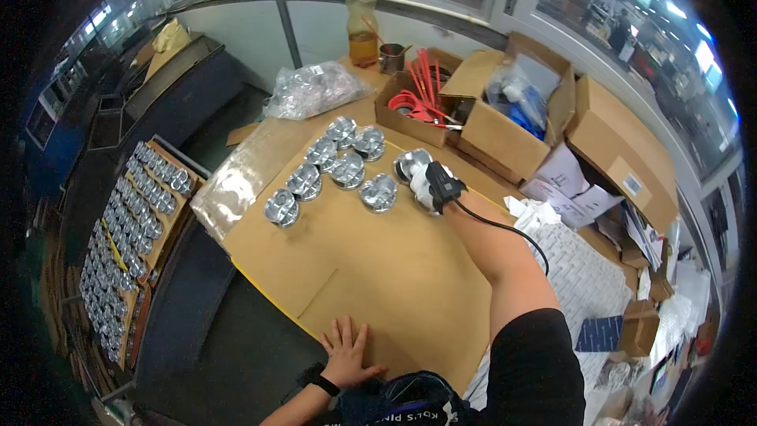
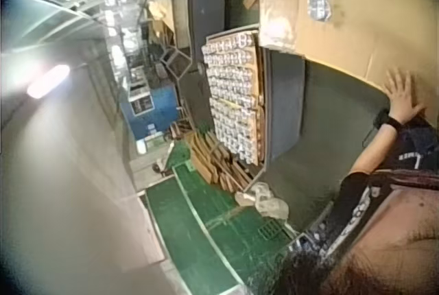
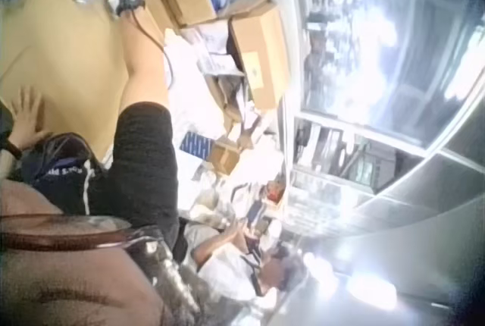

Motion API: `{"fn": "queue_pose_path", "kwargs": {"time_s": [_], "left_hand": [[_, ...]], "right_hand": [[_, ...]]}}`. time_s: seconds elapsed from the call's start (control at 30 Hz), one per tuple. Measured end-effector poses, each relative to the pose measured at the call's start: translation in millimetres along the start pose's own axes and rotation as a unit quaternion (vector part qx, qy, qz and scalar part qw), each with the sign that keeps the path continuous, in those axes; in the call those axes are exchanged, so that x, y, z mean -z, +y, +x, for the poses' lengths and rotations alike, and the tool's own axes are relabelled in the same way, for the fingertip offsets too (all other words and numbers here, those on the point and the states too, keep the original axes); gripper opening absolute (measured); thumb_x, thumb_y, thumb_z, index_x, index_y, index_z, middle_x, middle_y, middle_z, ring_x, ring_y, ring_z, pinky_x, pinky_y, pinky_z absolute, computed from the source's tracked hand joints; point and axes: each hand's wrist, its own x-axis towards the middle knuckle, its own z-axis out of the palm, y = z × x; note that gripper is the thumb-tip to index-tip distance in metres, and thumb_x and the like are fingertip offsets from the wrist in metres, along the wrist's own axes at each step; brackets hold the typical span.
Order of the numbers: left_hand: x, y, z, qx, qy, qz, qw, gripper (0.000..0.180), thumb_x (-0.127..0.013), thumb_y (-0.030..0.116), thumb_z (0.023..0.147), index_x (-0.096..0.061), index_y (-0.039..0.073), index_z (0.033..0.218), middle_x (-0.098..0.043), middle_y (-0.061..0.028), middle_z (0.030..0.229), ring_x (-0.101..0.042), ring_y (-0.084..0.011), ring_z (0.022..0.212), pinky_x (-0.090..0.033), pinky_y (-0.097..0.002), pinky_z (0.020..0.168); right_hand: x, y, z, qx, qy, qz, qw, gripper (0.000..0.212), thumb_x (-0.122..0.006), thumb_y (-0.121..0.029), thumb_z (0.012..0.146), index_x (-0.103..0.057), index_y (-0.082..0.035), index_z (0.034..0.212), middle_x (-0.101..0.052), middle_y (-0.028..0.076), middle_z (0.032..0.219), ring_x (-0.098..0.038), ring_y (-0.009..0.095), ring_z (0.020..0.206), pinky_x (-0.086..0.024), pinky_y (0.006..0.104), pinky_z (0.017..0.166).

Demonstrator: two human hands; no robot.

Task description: Wrap metal pistons in protective paper and pack them into boxes.

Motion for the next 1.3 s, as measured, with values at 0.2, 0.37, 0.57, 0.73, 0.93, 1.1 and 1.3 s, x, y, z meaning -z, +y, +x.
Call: {"fn": "queue_pose_path", "kwargs": {"time_s": [0.2, 0.37, 0.57, 0.73, 0.93, 1.1, 1.3], "left_hand": [[1, 2, 4, -0.001, -0.003, 0.047, 0.999, 0.107, -0.066, 0.066, 0.063, -0.023, 0.008, 0.142, 0.001, -0.0307, 0.147, 0.005, -0.0535, 0.133, 0.0, -0.0734, 0.095], [5, 8, 9, 0.006, 0.0, 0.065, 0.998, 0.11, -0.07, 0.061, 0.062, -0.019, 0.006, 0.143, 0.002, -0.0308, 0.147, 0.006, -0.0514, 0.134, 0.004, -0.0698, 0.098], [11, 13, 9, 0.001, 0.009, 0.074, 0.997, 0.108, -0.073, 0.055, 0.064, -0.019, 0.005, 0.143, -0.001, -0.03, 0.147, 0.002, -0.0463, 0.136, -0.001, -0.0638, 0.103], [12, 20, 11, 0.009, 0.053, 0.041, 0.998, 0.087, -0.074, 0.04, 0.07, -0.032, 0.003, 0.136, -0.019, -0.027, 0.145, -0.012, -0.0441, 0.135, -0.013, -0.0586, 0.106], [-21, 129, -1, -0.211, 0.045, -0.119, 0.969, 0.051, -0.069, 0.018, 0.076, -0.049, -0.002, 0.119, -0.05, -0.0236, 0.122, -0.039, -0.0417, 0.121, -0.032, -0.0467, 0.102], [-76, 238, -24, -0.397, -0.113, -0.025, 0.91, 0.043, -0.068, 0.021, 0.076, -0.056, 0.005, 0.114, -0.053, -0.016, 0.12, -0.042, -0.0381, 0.12, -0.031, -0.0508, 0.101], [-122, 300, -61, -0.425, -0.165, 0.08, 0.886, 0.057, -0.073, 0.023, 0.07, -0.052, 0.009, 0.122, -0.044, -0.0126, 0.132, -0.035, -0.0379, 0.127, -0.025, -0.0587, 0.102]], "right_hand": [[-26, 64, -129, 0.129, 0.009, -0.208, 0.97, 0.015, -0.047, -0.012, 0.079, -0.061, -0.005, 0.078, -0.062, 0.015, 0.069, -0.062, 0.029, 0.061, -0.049, 0.039, 0.054], [-78, 79, -219, -0.043, 0.188, -0.206, 0.959, 0.014, -0.047, -0.012, 0.08, -0.054, -0.008, 0.068, -0.056, 0.011, 0.062, -0.055, 0.025, 0.051, -0.042, 0.0397, 0.046], [-12, 58, -314, -0.044, 0.082, -0.032, 0.995, 0.017, -0.056, -0.015, 0.072, -0.065, -0.012, 0.086, -0.062, 0.014, 0.082, -0.063, 0.032, 0.07, -0.051, 0.043, 0.06], [30, 89, -432, -0.09, 0.056, 0.169, 0.98, 0.027, -0.056, -0.024, 0.071, -0.063, -0.01, 0.093, -0.065, 0.015, 0.087, -0.063, 0.033, 0.086, -0.049, 0.0439, 0.074], [-15, 188, -534, -0.284, 0.016, 0.123, 0.951, 0.035, -0.063, -0.038, 0.072, -0.068, -0.011, 0.093, -0.066, 0.015, 0.088, -0.063, 0.031, 0.088, -0.05, 0.0402, 0.076], [-51, 224, -576, -0.306, 0.092, 0.148, 0.936, 0.045, -0.06, -0.034, 0.073, -0.06, -0.01, 0.11, -0.065, 0.016, 0.098, -0.062, 0.032, 0.091, -0.049, 0.0408, 0.079], [-66, 254, -640, -0.209, 0.289, 0.287, 0.889, 0.052, -0.063, -0.029, 0.077, -0.052, -0.005, 0.122, -0.059, 0.017, 0.111, -0.056, 0.034, 0.103, -0.044, 0.0385, 0.09]]}}
